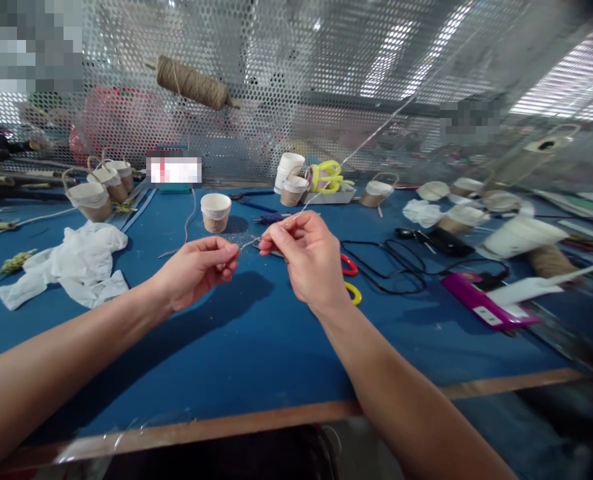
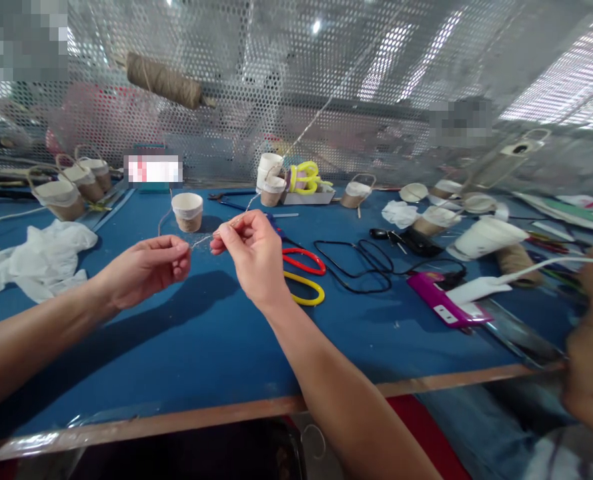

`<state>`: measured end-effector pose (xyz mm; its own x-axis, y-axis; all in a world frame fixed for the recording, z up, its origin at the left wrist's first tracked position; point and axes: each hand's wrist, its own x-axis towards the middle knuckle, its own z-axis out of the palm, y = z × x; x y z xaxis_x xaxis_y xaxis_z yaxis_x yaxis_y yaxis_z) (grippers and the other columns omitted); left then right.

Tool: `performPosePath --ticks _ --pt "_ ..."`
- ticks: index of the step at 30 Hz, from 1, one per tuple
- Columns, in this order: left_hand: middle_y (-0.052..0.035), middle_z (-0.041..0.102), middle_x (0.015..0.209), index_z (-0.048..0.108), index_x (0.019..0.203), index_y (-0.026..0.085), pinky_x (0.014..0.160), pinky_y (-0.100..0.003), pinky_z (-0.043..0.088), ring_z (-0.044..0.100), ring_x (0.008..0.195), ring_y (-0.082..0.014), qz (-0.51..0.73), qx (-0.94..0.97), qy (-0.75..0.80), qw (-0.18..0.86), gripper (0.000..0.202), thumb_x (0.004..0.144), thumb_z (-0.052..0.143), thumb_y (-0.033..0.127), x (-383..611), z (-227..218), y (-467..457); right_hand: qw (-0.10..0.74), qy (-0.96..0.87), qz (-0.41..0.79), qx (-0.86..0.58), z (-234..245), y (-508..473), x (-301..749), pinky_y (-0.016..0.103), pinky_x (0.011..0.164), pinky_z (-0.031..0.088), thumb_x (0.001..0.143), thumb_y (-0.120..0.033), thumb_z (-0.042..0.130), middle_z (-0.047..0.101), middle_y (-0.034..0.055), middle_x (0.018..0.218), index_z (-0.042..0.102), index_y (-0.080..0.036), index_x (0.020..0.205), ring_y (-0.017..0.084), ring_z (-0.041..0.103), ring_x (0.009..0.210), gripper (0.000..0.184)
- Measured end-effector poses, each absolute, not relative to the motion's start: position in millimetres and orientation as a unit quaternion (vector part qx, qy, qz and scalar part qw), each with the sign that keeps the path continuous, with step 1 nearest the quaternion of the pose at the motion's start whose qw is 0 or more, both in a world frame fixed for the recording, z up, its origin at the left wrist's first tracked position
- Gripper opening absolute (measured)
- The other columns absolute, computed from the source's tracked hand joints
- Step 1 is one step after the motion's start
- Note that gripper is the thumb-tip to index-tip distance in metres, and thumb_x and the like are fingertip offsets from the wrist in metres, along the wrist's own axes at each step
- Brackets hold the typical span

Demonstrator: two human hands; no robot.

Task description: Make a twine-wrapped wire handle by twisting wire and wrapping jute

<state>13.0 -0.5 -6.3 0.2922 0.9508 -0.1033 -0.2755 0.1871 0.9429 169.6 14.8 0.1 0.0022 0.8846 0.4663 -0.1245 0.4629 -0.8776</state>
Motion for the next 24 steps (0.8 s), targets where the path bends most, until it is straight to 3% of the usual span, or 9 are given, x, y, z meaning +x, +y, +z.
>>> performPosePath --ticks 3,6,8,12,15,19,24 --pt "0.0029 0.047 0.053 0.052 0.063 0.012 0.049 -0.019 0.035 0.040 0.046 -0.0043 0.402 0.337 0.345 0.778 0.010 0.070 0.056 0.017 15 -7 0 0.625 -0.594 0.383 -0.332 -1 15 169 0.022 0.052 0.051 0.073 -0.017 0.059 0.058 -0.0046 0.060 0.046 -0.018 0.068 0.008 0.060 0.052 0.014" --pt "0.0020 0.048 0.057 0.053 0.067 0.012 0.051 -0.020 0.036 0.042 0.048 -0.0054 0.421 0.428 0.379 0.705 0.011 0.072 0.057 0.022 15 -10 0 0.622 -0.579 0.400 -0.344 -3 19 172 0.022 0.051 0.051 0.073 -0.016 0.059 0.059 -0.0039 0.060 0.047 -0.017 0.067 0.008 0.059 0.051 0.014" --pt "0.0007 0.052 0.063 0.054 0.077 0.014 0.055 -0.022 0.039 0.047 0.055 -0.0079 0.472 0.580 0.418 0.516 0.012 0.071 0.060 0.022 12 -12 1 0.628 -0.556 0.416 -0.352 -4 23 173 0.023 0.050 0.051 0.072 -0.015 0.060 0.060 -0.0035 0.060 0.047 -0.017 0.066 0.009 0.059 0.051 0.014" --pt "-0.0028 0.059 0.074 0.057 0.083 0.017 0.065 -0.026 0.043 0.052 0.067 -0.0122 0.477 0.801 0.361 0.001 0.009 0.075 0.058 0.017 3 -18 5 0.627 -0.526 0.447 -0.361 -4 25 174 0.022 0.049 0.051 0.070 -0.014 0.061 0.060 -0.0037 0.058 0.047 -0.017 0.065 0.009 0.060 0.050 0.015" --pt "-0.0043 0.060 0.074 0.058 0.081 0.016 0.063 -0.026 0.042 0.053 0.067 -0.0129 0.420 0.843 0.273 -0.193 0.007 0.079 0.052 0.013 -4 -19 9 0.613 -0.513 0.473 -0.370 -3 23 173 0.021 0.049 0.050 0.070 -0.014 0.061 0.061 -0.0034 0.057 0.048 -0.016 0.064 0.009 0.059 0.050 0.015" --pt "-0.0052 0.061 0.074 0.058 0.085 0.016 0.060 -0.027 0.041 0.053 0.065 -0.0137 0.395 0.847 0.243 -0.259 0.009 0.080 0.051 0.013 -11 -17 14 0.598 -0.493 0.508 -0.377 -2 21 172 0.021 0.048 0.050 0.069 -0.014 0.062 0.061 -0.0029 0.055 0.048 -0.016 0.064 0.009 0.059 0.049 0.015" --pt "-0.0060 0.062 0.071 0.060 0.081 0.014 0.060 -0.027 0.042 0.053 0.064 -0.0142 0.411 0.842 0.246 -0.248 0.006 0.078 0.055 0.016 -10 -15 14 0.595 -0.493 0.508 -0.380 -2 20 171 0.022 0.050 0.050 0.069 -0.015 0.061 0.061 -0.0028 0.056 0.048 -0.017 0.064 0.009 0.059 0.050 0.014"
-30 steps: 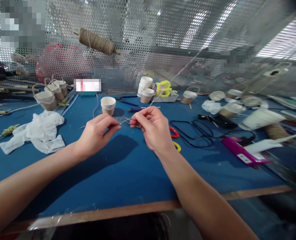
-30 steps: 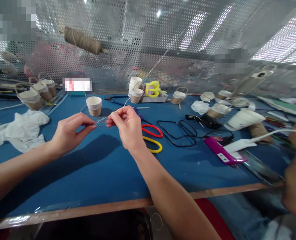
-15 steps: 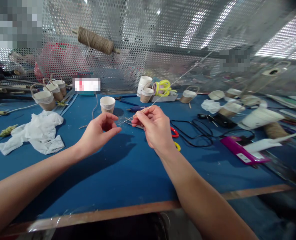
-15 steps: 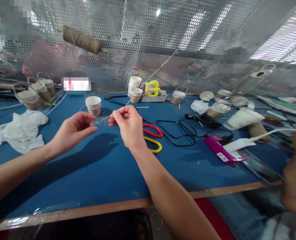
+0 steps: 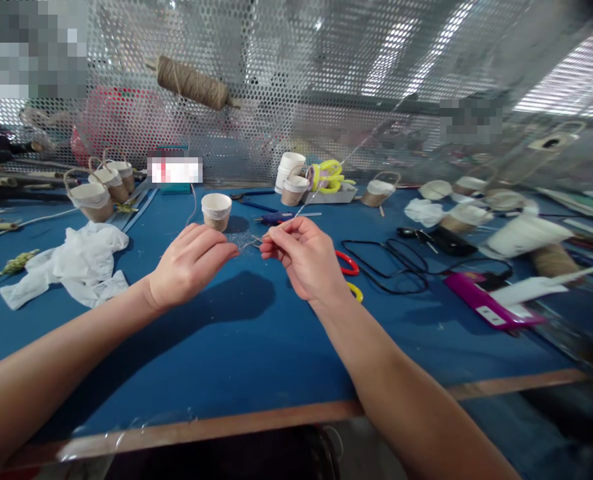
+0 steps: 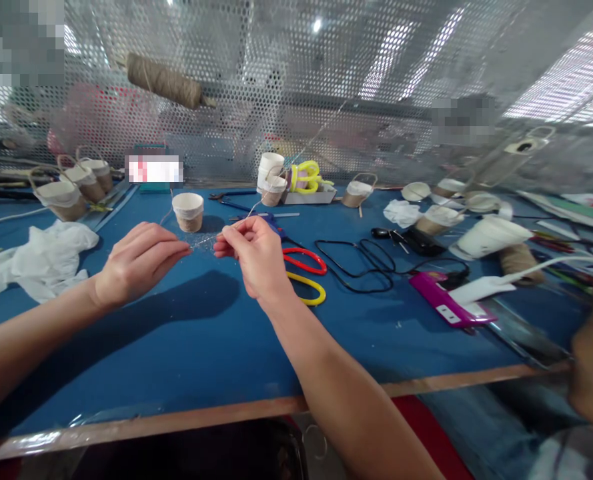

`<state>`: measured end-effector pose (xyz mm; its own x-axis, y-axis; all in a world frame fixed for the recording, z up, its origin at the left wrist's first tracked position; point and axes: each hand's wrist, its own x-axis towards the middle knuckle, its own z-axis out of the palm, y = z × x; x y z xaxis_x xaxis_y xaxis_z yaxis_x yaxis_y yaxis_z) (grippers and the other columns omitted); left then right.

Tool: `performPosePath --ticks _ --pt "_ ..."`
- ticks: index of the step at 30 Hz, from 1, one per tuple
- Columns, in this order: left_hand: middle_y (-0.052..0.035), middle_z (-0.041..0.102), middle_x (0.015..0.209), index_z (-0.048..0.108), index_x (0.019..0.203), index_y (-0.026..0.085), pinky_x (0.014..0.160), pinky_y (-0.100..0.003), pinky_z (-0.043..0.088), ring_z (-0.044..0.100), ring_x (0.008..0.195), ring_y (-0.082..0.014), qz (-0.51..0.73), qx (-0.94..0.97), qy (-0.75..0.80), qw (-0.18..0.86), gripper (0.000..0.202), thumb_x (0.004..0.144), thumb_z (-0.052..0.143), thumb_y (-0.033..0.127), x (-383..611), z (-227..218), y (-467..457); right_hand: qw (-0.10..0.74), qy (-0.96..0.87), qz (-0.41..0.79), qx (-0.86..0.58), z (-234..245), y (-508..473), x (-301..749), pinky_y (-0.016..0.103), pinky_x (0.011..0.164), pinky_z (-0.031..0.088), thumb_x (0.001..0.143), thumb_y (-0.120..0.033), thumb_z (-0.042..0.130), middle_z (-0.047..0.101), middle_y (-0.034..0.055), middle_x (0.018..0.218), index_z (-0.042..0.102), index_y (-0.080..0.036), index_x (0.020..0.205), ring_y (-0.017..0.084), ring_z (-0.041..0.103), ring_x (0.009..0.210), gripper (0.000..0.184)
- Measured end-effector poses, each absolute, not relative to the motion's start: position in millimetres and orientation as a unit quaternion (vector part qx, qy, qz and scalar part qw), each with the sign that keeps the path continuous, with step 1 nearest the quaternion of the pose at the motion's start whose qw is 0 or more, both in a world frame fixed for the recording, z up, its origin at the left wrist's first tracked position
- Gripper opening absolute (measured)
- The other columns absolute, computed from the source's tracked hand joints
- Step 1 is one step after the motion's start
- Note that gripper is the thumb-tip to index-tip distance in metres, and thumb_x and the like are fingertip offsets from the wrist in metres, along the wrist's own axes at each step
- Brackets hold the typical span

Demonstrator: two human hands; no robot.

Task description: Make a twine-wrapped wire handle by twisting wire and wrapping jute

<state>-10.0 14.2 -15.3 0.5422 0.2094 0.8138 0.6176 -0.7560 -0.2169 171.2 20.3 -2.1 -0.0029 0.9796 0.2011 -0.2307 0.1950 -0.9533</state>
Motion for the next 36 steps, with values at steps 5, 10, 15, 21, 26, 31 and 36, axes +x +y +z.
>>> performPosePath --ticks 5,10,15,21,26,31,36 --pt "-0.0022 0.058 0.063 0.058 0.067 0.014 0.056 -0.024 0.041 0.050 0.059 -0.0108 -0.479 -0.770 -0.418 -0.055 0.011 0.076 0.055 0.019 6 -15 6 0.621 -0.524 0.451 -0.371 -6 20 168 0.024 0.052 0.051 0.071 -0.017 0.060 0.060 -0.0041 0.058 0.045 -0.018 0.066 0.009 0.059 0.051 0.016" --pt "0.0024 0.046 0.049 0.049 0.053 0.013 0.046 -0.021 0.035 0.040 0.044 -0.0058 -0.404 -0.474 -0.452 -0.639 0.022 0.071 0.060 0.021 15 -3 -2 0.624 -0.582 0.368 -0.370 -5 16 167 0.023 0.051 0.052 0.073 -0.018 0.059 0.059 -0.0045 0.060 0.045 -0.018 0.066 0.009 0.060 0.052 0.015" --pt "0.0024 0.045 0.051 0.050 0.054 0.011 0.048 -0.021 0.036 0.039 0.044 -0.0045 -0.359 -0.347 -0.380 -0.779 0.019 0.067 0.062 0.016 12 2 -2 0.616 -0.599 0.357 -0.366 -2 16 170 0.023 0.052 0.053 0.073 -0.018 0.059 0.059 -0.0044 0.060 0.046 -0.019 0.067 0.009 0.060 0.052 0.015" --pt "-0.0024 0.057 0.069 0.060 0.077 0.015 0.060 -0.025 0.040 0.050 0.062 -0.0119 -0.434 -0.698 -0.446 -0.354 0.011 0.068 0.062 0.021 6 -8 3 0.623 -0.550 0.404 -0.384 -5 25 173 0.023 0.049 0.052 0.070 -0.017 0.061 0.060 -0.0038 0.057 0.047 -0.017 0.064 0.009 0.059 0.049 0.016" --pt "-0.0068 0.061 0.080 0.062 0.085 0.018 0.069 -0.030 0.040 0.052 0.073 -0.0157 -0.379 -0.867 -0.314 0.082 0.015 0.080 0.048 0.015 -5 -17 10 0.612 -0.517 0.456 -0.387 -6 26 173 0.022 0.047 0.051 0.069 -0.014 0.062 0.060 -0.0036 0.054 0.047 -0.016 0.064 0.009 0.059 0.048 0.016" --pt "-0.0058 0.061 0.075 0.062 0.083 0.020 0.062 -0.029 0.038 0.051 0.067 -0.0150 -0.360 -0.887 -0.265 0.116 0.015 0.080 0.048 0.015 -10 -18 13 0.596 -0.503 0.479 -0.404 -5 23 171 0.022 0.047 0.051 0.068 -0.014 0.062 0.060 -0.0037 0.053 0.047 -0.016 0.064 0.009 0.058 0.047 0.016" --pt "-0.0046 0.063 0.076 0.063 0.079 0.023 0.061 -0.030 0.036 0.051 0.065 -0.0142 -0.358 -0.892 -0.247 0.124 0.013 0.078 0.052 0.016 -11 -16 13 0.586 -0.487 0.506 -0.405 -5 23 170 0.021 0.045 0.050 0.068 -0.014 0.061 0.060 -0.0034 0.052 0.047 -0.016 0.063 0.008 0.057 0.046 0.015"
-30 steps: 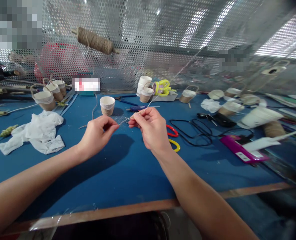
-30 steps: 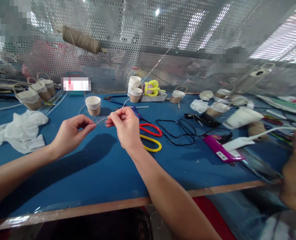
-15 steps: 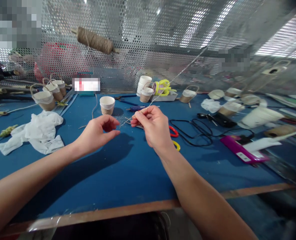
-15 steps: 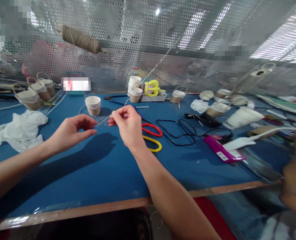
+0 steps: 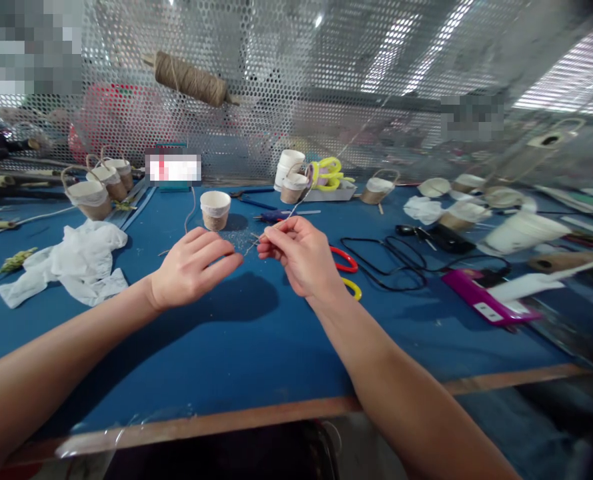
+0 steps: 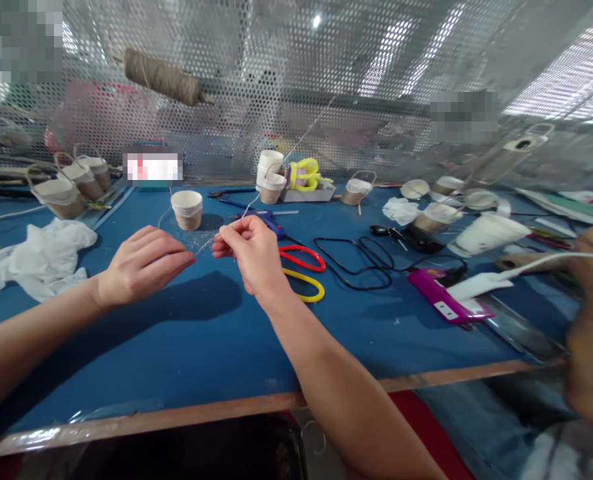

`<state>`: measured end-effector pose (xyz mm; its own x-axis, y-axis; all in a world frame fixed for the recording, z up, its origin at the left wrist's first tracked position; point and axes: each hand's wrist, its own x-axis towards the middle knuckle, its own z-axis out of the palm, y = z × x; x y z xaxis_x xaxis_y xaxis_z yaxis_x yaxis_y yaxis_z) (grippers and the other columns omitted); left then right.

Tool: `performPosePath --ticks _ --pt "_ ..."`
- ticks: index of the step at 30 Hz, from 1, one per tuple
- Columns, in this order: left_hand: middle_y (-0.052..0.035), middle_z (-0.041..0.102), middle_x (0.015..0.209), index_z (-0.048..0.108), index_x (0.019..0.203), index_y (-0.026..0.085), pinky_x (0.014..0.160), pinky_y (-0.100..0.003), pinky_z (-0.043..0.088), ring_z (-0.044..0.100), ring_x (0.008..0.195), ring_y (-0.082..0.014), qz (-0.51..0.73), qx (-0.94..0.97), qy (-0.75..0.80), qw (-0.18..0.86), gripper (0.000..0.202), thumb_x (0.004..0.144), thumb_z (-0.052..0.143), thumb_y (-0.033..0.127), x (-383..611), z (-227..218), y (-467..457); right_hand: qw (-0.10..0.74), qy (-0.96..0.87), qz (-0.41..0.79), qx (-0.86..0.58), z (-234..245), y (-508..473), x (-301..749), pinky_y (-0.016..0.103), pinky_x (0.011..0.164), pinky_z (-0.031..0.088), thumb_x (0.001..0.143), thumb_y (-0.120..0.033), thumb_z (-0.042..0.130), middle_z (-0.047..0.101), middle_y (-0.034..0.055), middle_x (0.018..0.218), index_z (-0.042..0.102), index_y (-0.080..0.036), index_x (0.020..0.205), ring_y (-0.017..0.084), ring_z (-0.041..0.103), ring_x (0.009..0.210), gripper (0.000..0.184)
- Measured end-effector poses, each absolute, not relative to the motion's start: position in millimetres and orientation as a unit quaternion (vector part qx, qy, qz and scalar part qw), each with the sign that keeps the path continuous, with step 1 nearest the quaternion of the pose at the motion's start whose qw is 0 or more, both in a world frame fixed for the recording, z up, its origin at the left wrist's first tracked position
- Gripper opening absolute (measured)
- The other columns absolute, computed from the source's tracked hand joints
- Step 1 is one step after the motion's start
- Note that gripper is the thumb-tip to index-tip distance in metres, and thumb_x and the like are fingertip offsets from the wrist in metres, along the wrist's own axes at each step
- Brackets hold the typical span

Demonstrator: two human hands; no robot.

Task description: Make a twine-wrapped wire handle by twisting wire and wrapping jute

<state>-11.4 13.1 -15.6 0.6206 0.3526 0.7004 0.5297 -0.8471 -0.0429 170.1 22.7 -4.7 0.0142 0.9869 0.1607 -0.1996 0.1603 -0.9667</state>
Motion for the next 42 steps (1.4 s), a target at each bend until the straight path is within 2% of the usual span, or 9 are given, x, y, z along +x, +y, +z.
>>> performPosePath --ticks 5,8,11,15,18,24,31,38,42 --pt "-0.0031 0.061 0.071 0.060 0.067 0.022 0.059 -0.030 0.035 0.050 0.062 -0.0135 -0.377 -0.882 -0.261 0.103 0.011 0.077 0.054 0.020 -12 -16 14 0.585 -0.479 0.522 -0.395 -6 22 169 0.022 0.046 0.050 0.067 -0.014 0.062 0.060 -0.0035 0.053 0.047 -0.017 0.064 0.009 0.058 0.047 0.015" --pt "-0.0018 0.059 0.067 0.057 0.062 0.020 0.058 -0.029 0.035 0.049 0.060 -0.0120 -0.455 -0.840 -0.295 0.027 0.012 0.074 0.058 0.020 -4 -17 10 0.602 -0.484 0.507 -0.384 -6 21 167 0.023 0.048 0.051 0.068 -0.015 0.061 0.061 -0.0034 0.054 0.046 -0.017 0.063 0.009 0.059 0.048 0.016" --pt "-0.0002 0.054 0.063 0.055 0.063 0.017 0.058 -0.026 0.036 0.048 0.060 -0.0111 -0.545 -0.728 -0.378 -0.175 0.010 0.071 0.061 0.020 9 -21 2 0.629 -0.497 0.471 -0.367 -7 20 166 0.024 0.050 0.052 0.069 -0.015 0.061 0.061 -0.0037 0.055 0.045 -0.018 0.064 0.009 0.059 0.049 0.017" --pt "0.0043 0.045 0.051 0.048 0.058 0.016 0.050 -0.021 0.033 0.040 0.048 -0.0067 -0.543 -0.440 -0.395 -0.597 0.019 0.069 0.062 0.021 24 -22 -6 0.649 -0.535 0.404 -0.359 -11 20 165 0.025 0.052 0.053 0.071 -0.019 0.061 0.059 -0.0045 0.058 0.045 -0.019 0.066 0.009 0.059 0.050 0.017" --pt "0.0049 0.042 0.050 0.045 0.056 0.014 0.048 -0.019 0.033 0.037 0.045 -0.0045 -0.498 -0.314 -0.326 -0.740 0.021 0.068 0.062 0.017 27 -21 -8 0.649 -0.560 0.367 -0.360 -11 18 165 0.025 0.054 0.053 0.073 -0.021 0.061 0.058 -0.0045 0.060 0.045 -0.019 0.067 0.009 0.059 0.051 0.017" --pt "0.0048 0.044 0.050 0.047 0.057 0.014 0.049 -0.019 0.034 0.038 0.045 -0.0043 -0.505 -0.325 -0.313 -0.736 0.020 0.068 0.063 0.018 25 -23 -4 0.638 -0.579 0.347 -0.372 -8 16 165 0.025 0.054 0.054 0.073 -0.021 0.060 0.059 -0.0038 0.061 0.044 -0.019 0.067 0.009 0.060 0.052 0.017" --pt "0.0033 0.051 0.052 0.055 0.064 0.015 0.050 -0.021 0.032 0.043 0.050 -0.0067 -0.533 -0.561 -0.428 -0.467 0.012 0.070 0.062 0.022 17 -22 -1 0.640 -0.556 0.388 -0.362 -8 22 169 0.024 0.052 0.053 0.072 -0.020 0.061 0.060 -0.0038 0.060 0.045 -0.019 0.066 0.009 0.060 0.051 0.017" --pt "0.0030 0.047 0.051 0.050 0.057 0.013 0.049 -0.019 0.034 0.039 0.046 -0.0051 -0.495 -0.371 -0.352 -0.702 0.017 0.070 0.060 0.017 22 -15 -5 0.650 -0.566 0.377 -0.339 -8 18 168 0.025 0.054 0.053 0.073 -0.018 0.060 0.059 -0.0042 0.061 0.045 -0.019 0.068 0.010 0.061 0.053 0.016" --pt "0.0026 0.043 0.050 0.050 0.056 0.011 0.046 -0.018 0.033 0.036 0.043 -0.0041 -0.463 -0.314 -0.309 -0.770 0.016 0.072 0.055 0.012 23 -12 -8 0.652 -0.584 0.353 -0.332 -5 14 166 0.025 0.054 0.053 0.074 -0.016 0.059 0.059 -0.0042 0.062 0.044 -0.018 0.067 0.010 0.061 0.053 0.016"
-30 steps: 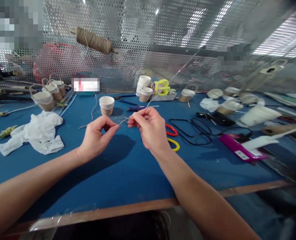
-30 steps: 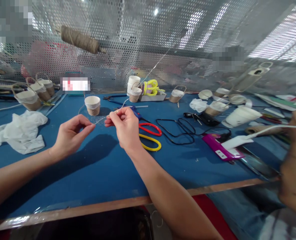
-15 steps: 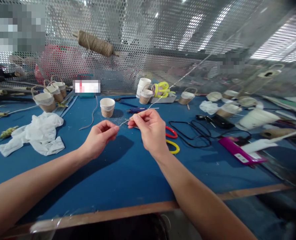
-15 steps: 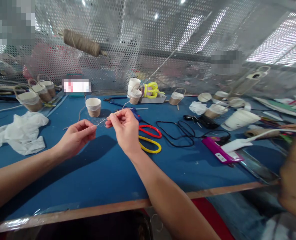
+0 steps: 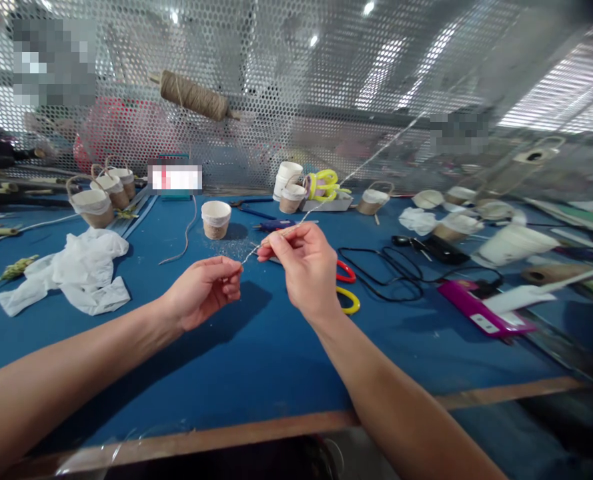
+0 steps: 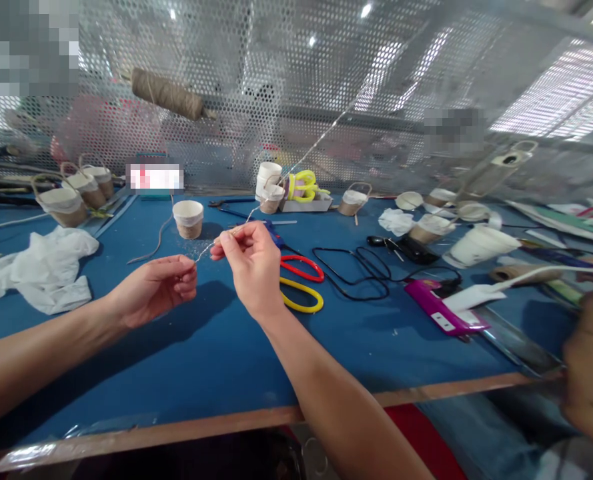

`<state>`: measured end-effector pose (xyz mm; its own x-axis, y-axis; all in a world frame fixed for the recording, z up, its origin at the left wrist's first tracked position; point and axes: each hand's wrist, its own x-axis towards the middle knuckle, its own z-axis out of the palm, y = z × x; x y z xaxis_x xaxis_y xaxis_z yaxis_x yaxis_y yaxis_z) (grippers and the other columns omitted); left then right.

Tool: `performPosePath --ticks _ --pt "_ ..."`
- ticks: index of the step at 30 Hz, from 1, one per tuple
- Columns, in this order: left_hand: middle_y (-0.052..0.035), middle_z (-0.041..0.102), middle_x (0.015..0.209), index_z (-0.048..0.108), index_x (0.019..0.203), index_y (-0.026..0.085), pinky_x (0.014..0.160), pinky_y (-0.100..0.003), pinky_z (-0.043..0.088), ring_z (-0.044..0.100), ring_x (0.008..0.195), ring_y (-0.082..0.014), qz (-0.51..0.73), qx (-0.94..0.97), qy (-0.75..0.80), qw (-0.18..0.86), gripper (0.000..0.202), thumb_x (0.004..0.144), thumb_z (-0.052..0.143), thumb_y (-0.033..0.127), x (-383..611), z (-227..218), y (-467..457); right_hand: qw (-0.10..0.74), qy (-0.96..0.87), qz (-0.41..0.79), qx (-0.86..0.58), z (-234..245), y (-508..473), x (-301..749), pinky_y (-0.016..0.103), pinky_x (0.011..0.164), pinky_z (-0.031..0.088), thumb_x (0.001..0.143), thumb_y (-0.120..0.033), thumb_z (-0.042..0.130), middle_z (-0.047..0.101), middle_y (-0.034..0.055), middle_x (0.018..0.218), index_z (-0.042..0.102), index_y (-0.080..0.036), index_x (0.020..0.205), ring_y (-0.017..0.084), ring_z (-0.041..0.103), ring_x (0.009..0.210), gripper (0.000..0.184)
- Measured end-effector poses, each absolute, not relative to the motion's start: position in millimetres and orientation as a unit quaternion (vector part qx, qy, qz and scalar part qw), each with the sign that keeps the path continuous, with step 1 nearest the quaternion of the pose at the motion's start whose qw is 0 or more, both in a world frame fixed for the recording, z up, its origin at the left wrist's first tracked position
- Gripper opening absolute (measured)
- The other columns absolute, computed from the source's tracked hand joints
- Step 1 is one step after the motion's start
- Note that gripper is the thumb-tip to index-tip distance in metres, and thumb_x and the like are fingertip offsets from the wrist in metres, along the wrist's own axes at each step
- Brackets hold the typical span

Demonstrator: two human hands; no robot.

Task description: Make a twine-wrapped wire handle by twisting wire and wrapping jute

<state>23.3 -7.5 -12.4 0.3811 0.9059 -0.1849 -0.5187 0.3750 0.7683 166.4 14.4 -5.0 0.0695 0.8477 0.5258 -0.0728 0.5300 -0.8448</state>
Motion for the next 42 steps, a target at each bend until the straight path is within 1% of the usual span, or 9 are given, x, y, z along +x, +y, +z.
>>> performPosePath --ticks 5,9,13,15,17,22,29,37,42 --pt "0.0028 0.041 0.050 0.050 0.055 0.010 0.046 -0.018 0.031 0.034 0.042 -0.0037 0.455 0.284 0.292 0.792 0.018 0.073 0.051 0.010 26 -11 -10 0.661 -0.607 0.321 -0.302 -4 11 166 0.024 0.054 0.053 0.076 -0.015 0.057 0.060 -0.0031 0.065 0.046 -0.018 0.070 0.009 0.061 0.055 0.013" --pt "0.0034 0.042 0.051 0.049 0.056 0.011 0.047 -0.018 0.031 0.035 0.044 -0.0036 0.472 0.318 0.288 0.770 0.018 0.073 0.055 0.014 24 -13 -7 0.665 -0.608 0.314 -0.300 -4 14 168 0.025 0.055 0.053 0.076 -0.016 0.058 0.060 -0.0031 0.067 0.047 -0.018 0.071 0.009 0.061 0.055 0.012" --pt "0.0009 0.052 0.058 0.056 0.070 0.011 0.053 -0.019 0.034 0.046 0.053 -0.0066 0.450 0.444 0.314 0.708 0.012 0.071 0.064 0.021 11 -11 5 0.640 -0.577 0.389 -0.326 -7 21 172 0.025 0.055 0.053 0.075 -0.020 0.060 0.061 -0.0031 0.065 0.047 -0.017 0.069 0.009 0.060 0.055 0.014" --pt "-0.0019 0.056 0.065 0.059 0.079 0.011 0.056 -0.021 0.037 0.050 0.058 -0.0085 0.411 0.452 0.311 0.728 0.024 0.072 0.063 0.033 4 -10 10 0.623 -0.567 0.433 -0.320 -8 23 173 0.024 0.054 0.053 0.074 -0.020 0.061 0.061 -0.0037 0.063 0.047 -0.017 0.069 0.009 0.060 0.054 0.016" --pt "-0.0037 0.058 0.069 0.060 0.078 0.010 0.059 -0.023 0.038 0.051 0.059 -0.0091 0.374 0.454 0.314 0.746 0.031 0.071 0.062 0.039 0 -9 13 0.599 -0.574 0.465 -0.309 -9 23 174 0.024 0.053 0.052 0.074 -0.020 0.062 0.061 -0.0035 0.063 0.048 -0.017 0.069 0.009 0.060 0.054 0.015" --pt "0.0015 0.054 0.061 0.053 0.065 0.011 0.055 -0.021 0.032 0.046 0.053 -0.0059 0.318 0.490 0.310 0.750 0.027 0.068 0.067 0.034 0 -14 12 0.552 -0.593 0.504 -0.300 -8 18 172 0.023 0.051 0.051 0.073 -0.022 0.063 0.062 -0.0022 0.065 0.052 -0.016 0.070 0.009 0.060 0.055 0.013" --pt "0.0048 0.045 0.055 0.046 0.061 0.014 0.052 -0.023 0.024 0.035 0.052 -0.0059 0.341 0.548 0.344 0.682 0.034 0.072 0.060 0.043 9 -18 6 0.543 -0.576 0.508 -0.338 -7 16 172 0.023 0.048 0.050 0.073 -0.026 0.062 0.061 -0.0025 0.060 0.052 -0.017 0.069 0.010 0.059 0.052 0.014" --pt "0.0048 0.042 0.056 0.043 0.062 0.015 0.053 -0.023 0.024 0.034 0.053 -0.0064 0.315 0.532 0.297 0.728 0.033 0.072 0.060 0.042 9 -18 1 0.529 -0.593 0.513 -0.324 -3 13 174 0.023 0.050 0.050 0.075 -0.024 0.060 0.063 -0.0020 0.062 0.052 -0.017 0.069 0.009 0.059 0.052 0.012" --pt "0.0055 0.039 0.057 0.042 0.063 0.015 0.050 -0.023 0.020 0.029 0.053 -0.0067 0.295 0.611 0.331 0.656 0.033 0.077 0.052 0.044 12 -19 -2 0.517 -0.610 0.510 -0.317 -3 12 174 0.024 0.052 0.050 0.076 -0.024 0.060 0.062 -0.0022 0.061 0.053 -0.017 0.069 0.009 0.058 0.050 0.012"
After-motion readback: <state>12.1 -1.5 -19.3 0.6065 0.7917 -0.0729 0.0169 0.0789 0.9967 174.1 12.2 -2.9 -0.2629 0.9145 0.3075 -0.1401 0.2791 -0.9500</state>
